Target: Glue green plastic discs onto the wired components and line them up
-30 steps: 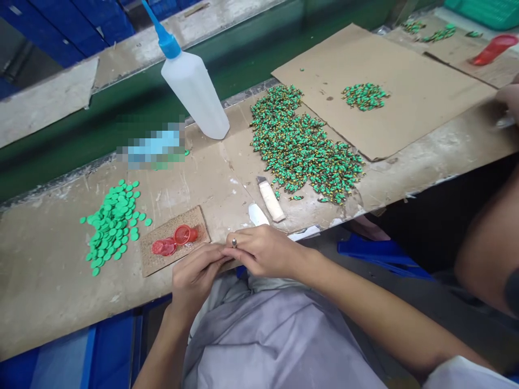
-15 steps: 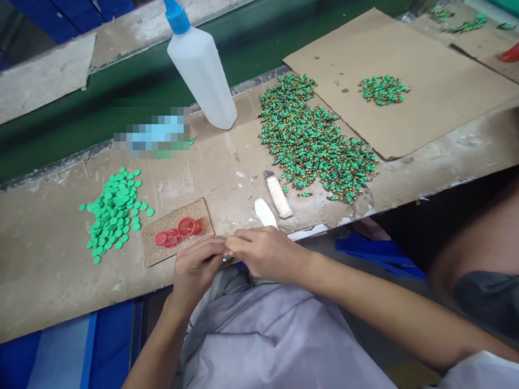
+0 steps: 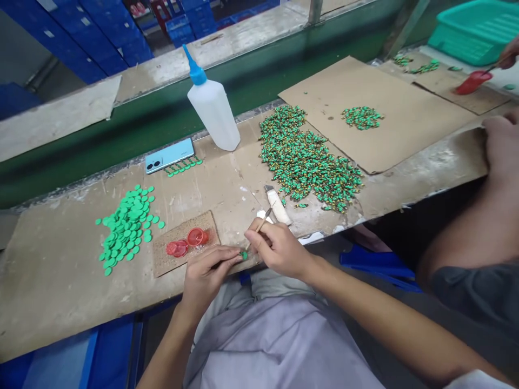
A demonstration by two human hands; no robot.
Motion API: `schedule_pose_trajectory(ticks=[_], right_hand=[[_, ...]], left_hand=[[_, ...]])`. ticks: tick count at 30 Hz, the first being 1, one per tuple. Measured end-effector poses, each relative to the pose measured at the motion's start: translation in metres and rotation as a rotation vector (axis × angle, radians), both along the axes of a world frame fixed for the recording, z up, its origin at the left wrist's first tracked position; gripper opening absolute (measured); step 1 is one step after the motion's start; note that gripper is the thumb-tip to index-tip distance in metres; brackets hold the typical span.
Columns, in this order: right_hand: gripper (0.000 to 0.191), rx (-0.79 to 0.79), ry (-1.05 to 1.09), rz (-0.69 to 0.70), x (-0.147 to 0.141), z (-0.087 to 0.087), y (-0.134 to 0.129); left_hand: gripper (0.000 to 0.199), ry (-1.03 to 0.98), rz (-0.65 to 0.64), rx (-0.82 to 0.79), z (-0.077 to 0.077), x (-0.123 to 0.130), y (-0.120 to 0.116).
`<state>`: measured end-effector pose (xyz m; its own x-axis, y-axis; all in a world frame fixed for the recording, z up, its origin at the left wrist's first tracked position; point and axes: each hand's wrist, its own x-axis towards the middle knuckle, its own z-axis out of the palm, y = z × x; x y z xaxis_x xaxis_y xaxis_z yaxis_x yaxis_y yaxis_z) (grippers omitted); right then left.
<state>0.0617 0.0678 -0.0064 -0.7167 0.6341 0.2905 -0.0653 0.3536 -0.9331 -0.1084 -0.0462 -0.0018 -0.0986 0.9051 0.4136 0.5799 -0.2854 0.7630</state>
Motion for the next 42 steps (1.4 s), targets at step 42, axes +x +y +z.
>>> schedule_pose_trajectory(ticks=[42], right_hand=[[0.021, 0.185, 0.041, 0.033, 0.0023, -0.0013, 0.0018]], left_hand=[[0.016, 0.108, -0.015, -0.060, 0.0036, -0.0021, -0.0046]])
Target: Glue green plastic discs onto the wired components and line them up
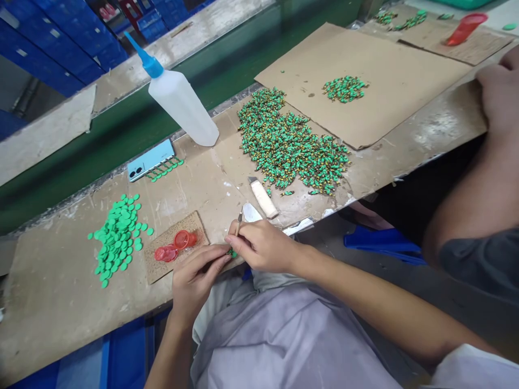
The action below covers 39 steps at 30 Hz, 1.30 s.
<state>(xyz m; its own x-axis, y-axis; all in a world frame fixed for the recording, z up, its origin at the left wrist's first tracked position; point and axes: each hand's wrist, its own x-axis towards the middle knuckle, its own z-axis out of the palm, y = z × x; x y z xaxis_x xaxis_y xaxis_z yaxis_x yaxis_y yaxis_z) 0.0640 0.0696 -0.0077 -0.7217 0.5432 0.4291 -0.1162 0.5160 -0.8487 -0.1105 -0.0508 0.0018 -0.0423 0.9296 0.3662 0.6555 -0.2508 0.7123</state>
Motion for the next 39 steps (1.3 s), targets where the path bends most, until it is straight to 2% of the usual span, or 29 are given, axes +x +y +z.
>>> schedule_pose_trajectory(ticks=[15, 22, 28, 30, 33, 36, 39], right_hand=[[0.021, -0.001, -0.015, 0.026, -0.001, 0.000, 0.001], [0.025, -0.190, 0.023, 0.020, -0.001, 0.005, 0.000], [0.027, -0.224, 0.019, 0.022, -0.001, 0.004, 0.000], [0.026, -0.218, 0.022, 0.012, -0.001, 0.003, -0.001], [0.025, -0.202, 0.022, -0.008, 0.000, 0.002, -0.002], [0.029, -0.202, -0.015, -0.028, 0.001, 0.000, -0.003], [0.027, -0.221, -0.052, -0.020, 0.003, -0.002, -0.004]], left_hand=[[0.019, -0.022, -0.007, -0.055, 0.001, -0.001, -0.002], [0.016, -0.229, 0.103, -0.227, -0.006, -0.006, -0.007], [0.014, -0.313, 0.116, -0.260, -0.005, -0.005, -0.006], [0.013, -0.447, 0.129, -0.283, -0.002, -0.007, -0.004], [0.014, -0.805, 0.118, -0.265, 0.003, -0.012, -0.002], [0.024, -1.133, 0.104, -0.195, 0.011, -0.014, -0.001], [0.031, -1.327, 0.079, -0.237, 0.019, -0.009, -0.004]])
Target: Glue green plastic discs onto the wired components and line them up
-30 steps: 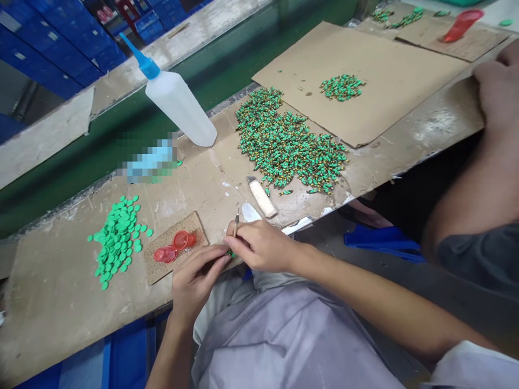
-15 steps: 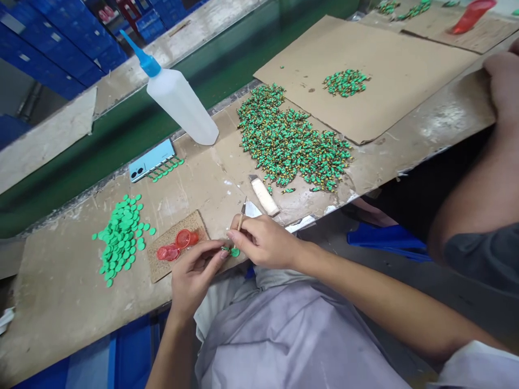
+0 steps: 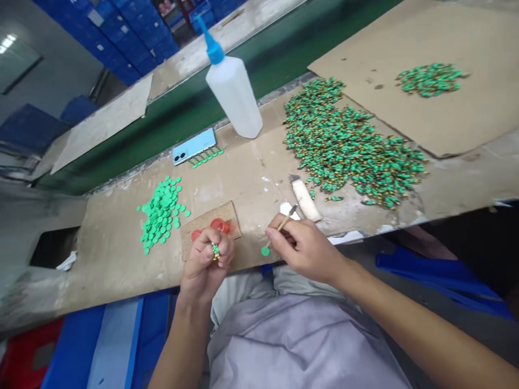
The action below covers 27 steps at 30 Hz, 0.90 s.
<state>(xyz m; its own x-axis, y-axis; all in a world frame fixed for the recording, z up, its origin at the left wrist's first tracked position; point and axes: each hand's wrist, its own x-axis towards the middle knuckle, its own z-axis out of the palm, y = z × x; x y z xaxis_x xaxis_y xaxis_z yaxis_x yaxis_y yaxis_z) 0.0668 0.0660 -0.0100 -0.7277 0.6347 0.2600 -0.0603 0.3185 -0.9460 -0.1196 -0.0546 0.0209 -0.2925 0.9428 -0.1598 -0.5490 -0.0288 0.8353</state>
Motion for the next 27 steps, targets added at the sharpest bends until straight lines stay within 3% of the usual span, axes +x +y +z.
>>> schedule_pose_trajectory(ticks=[5, 9, 13, 17, 22, 27], right_hand=[[0.022, -0.013, 0.001, 0.010, 0.001, -0.001, -0.001], [0.020, -0.013, -0.012, 0.006, 0.001, 0.000, -0.002], [0.023, -0.022, -0.001, -0.012, 0.000, 0.003, -0.001], [0.027, -0.123, 0.036, -0.033, -0.001, 0.006, -0.001], [0.029, -0.185, 0.036, -0.053, -0.003, 0.005, 0.000], [0.029, -0.134, 0.051, -0.069, -0.003, 0.007, 0.000]], left_hand=[[0.026, -0.157, -0.120, -0.028, 0.005, 0.012, -0.006], [0.021, -0.126, -0.134, -0.046, 0.004, 0.014, -0.008], [0.009, 0.338, 0.007, -0.065, 0.001, 0.018, -0.012], [0.015, 0.750, 0.050, -0.080, -0.009, 0.024, -0.017], [0.017, 1.036, 0.055, 0.020, -0.019, 0.027, -0.015], [0.021, 1.150, 0.016, 0.074, -0.020, 0.026, -0.011]])
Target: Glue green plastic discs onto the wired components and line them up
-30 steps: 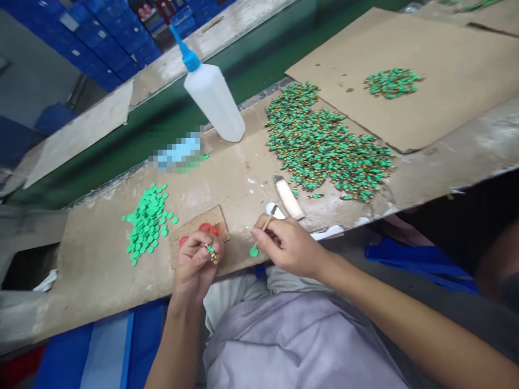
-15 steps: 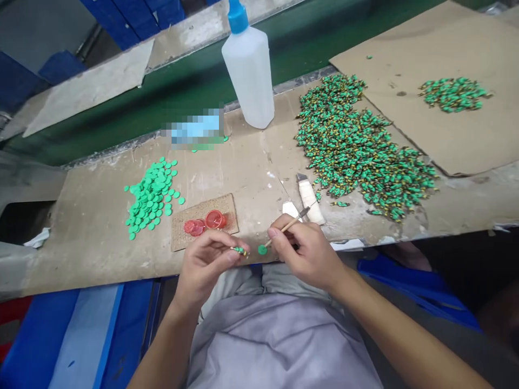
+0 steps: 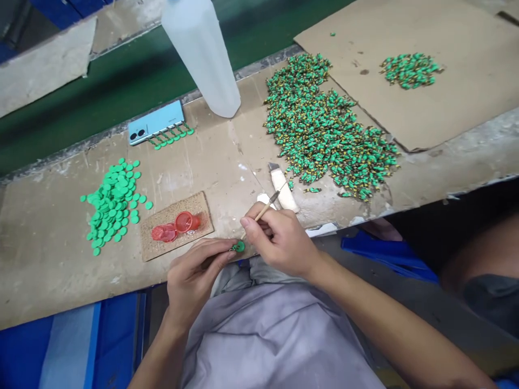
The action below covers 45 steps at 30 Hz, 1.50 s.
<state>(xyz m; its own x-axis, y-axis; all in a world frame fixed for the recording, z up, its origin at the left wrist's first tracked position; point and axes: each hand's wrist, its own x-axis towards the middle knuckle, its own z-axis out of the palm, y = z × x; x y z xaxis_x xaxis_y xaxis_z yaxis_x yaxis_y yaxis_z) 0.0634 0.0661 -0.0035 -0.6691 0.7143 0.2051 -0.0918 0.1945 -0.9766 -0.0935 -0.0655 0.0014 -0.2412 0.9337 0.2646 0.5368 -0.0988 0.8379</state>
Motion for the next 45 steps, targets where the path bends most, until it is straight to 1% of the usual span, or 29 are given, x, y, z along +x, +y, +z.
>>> schedule_pose_trajectory(ticks=[7, 11, 18, 23, 26, 31, 35, 41, 45], right_hand=[[0.028, 0.070, -0.024, 0.001, 0.002, -0.002, 0.001], [0.027, 0.076, -0.033, 0.007, 0.003, -0.003, 0.002], [0.028, 0.080, 0.001, 0.019, 0.002, -0.003, 0.002], [0.029, 0.081, -0.011, 0.021, 0.002, -0.003, 0.002], [0.028, 0.087, -0.007, 0.023, 0.002, -0.003, 0.003], [0.029, 0.100, 0.007, 0.028, 0.002, -0.001, 0.004], [0.027, 0.094, 0.011, 0.035, 0.002, -0.002, 0.004], [0.025, 0.090, 0.017, 0.035, 0.002, -0.004, 0.003], [0.024, 0.079, 0.026, 0.045, 0.002, -0.001, 0.004]], left_hand=[[0.026, 0.090, -0.016, 0.016, 0.000, 0.001, 0.003], [0.026, 0.118, -0.022, 0.017, -0.001, 0.000, 0.003], [0.032, 0.157, -0.030, 0.076, -0.003, 0.002, 0.003], [0.028, 0.180, -0.021, 0.078, -0.003, 0.002, 0.004], [0.030, 0.201, -0.033, 0.085, -0.003, 0.001, 0.004], [0.032, 0.275, -0.043, 0.147, -0.005, 0.002, 0.004], [0.036, 0.333, -0.051, 0.193, -0.006, 0.003, 0.004], [0.036, 0.376, -0.129, 0.209, -0.009, -0.001, 0.005], [0.039, 0.327, -0.144, 0.202, -0.011, -0.005, 0.006]])
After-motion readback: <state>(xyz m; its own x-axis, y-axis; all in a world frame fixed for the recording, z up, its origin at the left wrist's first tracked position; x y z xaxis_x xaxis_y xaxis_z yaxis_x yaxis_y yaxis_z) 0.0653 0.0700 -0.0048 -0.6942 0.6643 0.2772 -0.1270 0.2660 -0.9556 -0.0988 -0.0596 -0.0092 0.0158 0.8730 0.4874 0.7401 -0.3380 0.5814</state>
